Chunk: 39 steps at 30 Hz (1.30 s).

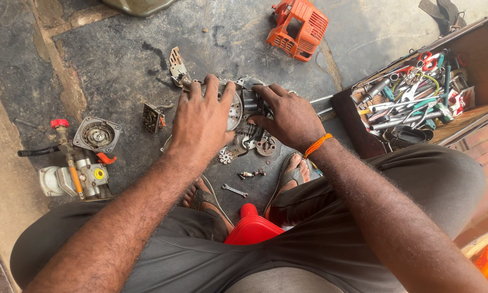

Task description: The person sits on a small stool and works on a disassembled small engine block on the floor. They use a wrench to tighten bolts on the engine casing, occasionally repositioning the block and checking the fit of the components.

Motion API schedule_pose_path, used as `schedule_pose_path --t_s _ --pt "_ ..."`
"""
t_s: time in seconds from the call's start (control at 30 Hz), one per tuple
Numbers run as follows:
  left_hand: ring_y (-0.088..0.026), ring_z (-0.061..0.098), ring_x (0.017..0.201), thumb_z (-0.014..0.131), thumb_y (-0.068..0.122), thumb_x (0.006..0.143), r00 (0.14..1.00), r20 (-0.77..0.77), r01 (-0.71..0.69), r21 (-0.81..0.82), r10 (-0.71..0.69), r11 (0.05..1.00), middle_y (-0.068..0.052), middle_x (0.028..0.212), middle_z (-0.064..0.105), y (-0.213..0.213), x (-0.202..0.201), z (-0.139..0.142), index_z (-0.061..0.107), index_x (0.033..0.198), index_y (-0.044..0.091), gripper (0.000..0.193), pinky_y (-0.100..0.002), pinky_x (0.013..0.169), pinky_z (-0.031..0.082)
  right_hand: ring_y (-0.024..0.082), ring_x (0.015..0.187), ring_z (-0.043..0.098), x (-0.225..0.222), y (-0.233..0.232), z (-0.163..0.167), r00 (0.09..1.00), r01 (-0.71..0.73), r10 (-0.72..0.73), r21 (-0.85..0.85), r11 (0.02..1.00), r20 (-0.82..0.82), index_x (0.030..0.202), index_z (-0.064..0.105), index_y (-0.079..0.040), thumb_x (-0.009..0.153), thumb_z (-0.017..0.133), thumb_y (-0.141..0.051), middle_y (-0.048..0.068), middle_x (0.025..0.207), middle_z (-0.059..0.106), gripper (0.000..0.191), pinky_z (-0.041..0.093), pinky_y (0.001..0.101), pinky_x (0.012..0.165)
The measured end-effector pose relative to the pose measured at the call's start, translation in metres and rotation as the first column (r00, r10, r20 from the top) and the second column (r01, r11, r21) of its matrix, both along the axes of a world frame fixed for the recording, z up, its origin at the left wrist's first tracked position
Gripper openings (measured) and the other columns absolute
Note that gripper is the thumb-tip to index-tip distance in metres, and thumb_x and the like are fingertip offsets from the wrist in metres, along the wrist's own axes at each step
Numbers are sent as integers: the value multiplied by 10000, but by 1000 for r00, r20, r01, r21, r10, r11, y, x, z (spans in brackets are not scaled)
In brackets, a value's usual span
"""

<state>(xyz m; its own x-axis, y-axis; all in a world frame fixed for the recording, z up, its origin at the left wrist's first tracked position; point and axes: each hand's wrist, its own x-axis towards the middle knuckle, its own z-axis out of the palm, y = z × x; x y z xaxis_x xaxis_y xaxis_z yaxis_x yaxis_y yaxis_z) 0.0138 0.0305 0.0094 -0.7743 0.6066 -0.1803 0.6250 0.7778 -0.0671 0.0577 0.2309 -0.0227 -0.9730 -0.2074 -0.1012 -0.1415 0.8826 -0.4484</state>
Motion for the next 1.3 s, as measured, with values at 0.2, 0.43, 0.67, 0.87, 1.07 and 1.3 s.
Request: schedule_pose_path --t_s 0.2,0.43,0.67,0.87,1.07,1.3 --pt "-384 565 1191 936 513 668 998 12 67 -19 -67 998 -227 1386 473 -5 -1 0 447 1514 111 1057 -484 968 560 385 1033 695 0 -1 1 1000 7 -7 10 1000 13 1428 543 -107 882 755 -484 147 1210 660 697 576 503 826" --pt "-426 539 1207 924 538 676 999 35 18 -5 -18 1000 -264 1416 434 -4 -1 -6 432 1513 92 1068 -477 938 572 392 1047 691 0 -2 2 1000 0 0 -2 1000 -13 1435 544 -104 896 747 -496 150 1204 665 697 570 511 836" --pt "-423 533 1245 922 529 685 999 -3 41 -51 -41 998 -258 1451 433 -5 2 -7 399 1502 65 1075 -455 933 585 396 1017 700 1 -3 1 1000 22 -22 9 1000 7 1426 550 -117 884 751 -501 143 1212 668 694 571 513 813" --pt "-389 549 1220 885 651 698 999 35 -36 -114 40 993 -250 1417 462 2 -1 -10 353 1518 -72 1216 -463 985 561 410 1016 696 -2 -3 2 999 -3 4 8 1000 -36 1447 542 -105 889 753 -466 152 1198 671 697 569 516 812" --pt "-337 557 1218 862 670 585 982 -162 97 -16 -98 995 -189 1436 475 -15 -1 -9 397 1491 -8 1223 -454 945 565 402 996 702 -1 -5 2 1000 25 -25 12 1000 9 1429 545 -105 866 762 -494 140 1246 669 718 567 520 801" --pt "-369 572 1226 795 744 792 966 162 -182 -122 200 976 -255 1412 511 -4 -5 -7 413 1506 -143 1201 -451 940 603 396 1005 710 -3 -6 2 1000 27 -27 14 1000 5 1413 558 -104 867 759 -493 140 1220 673 700 573 514 814"
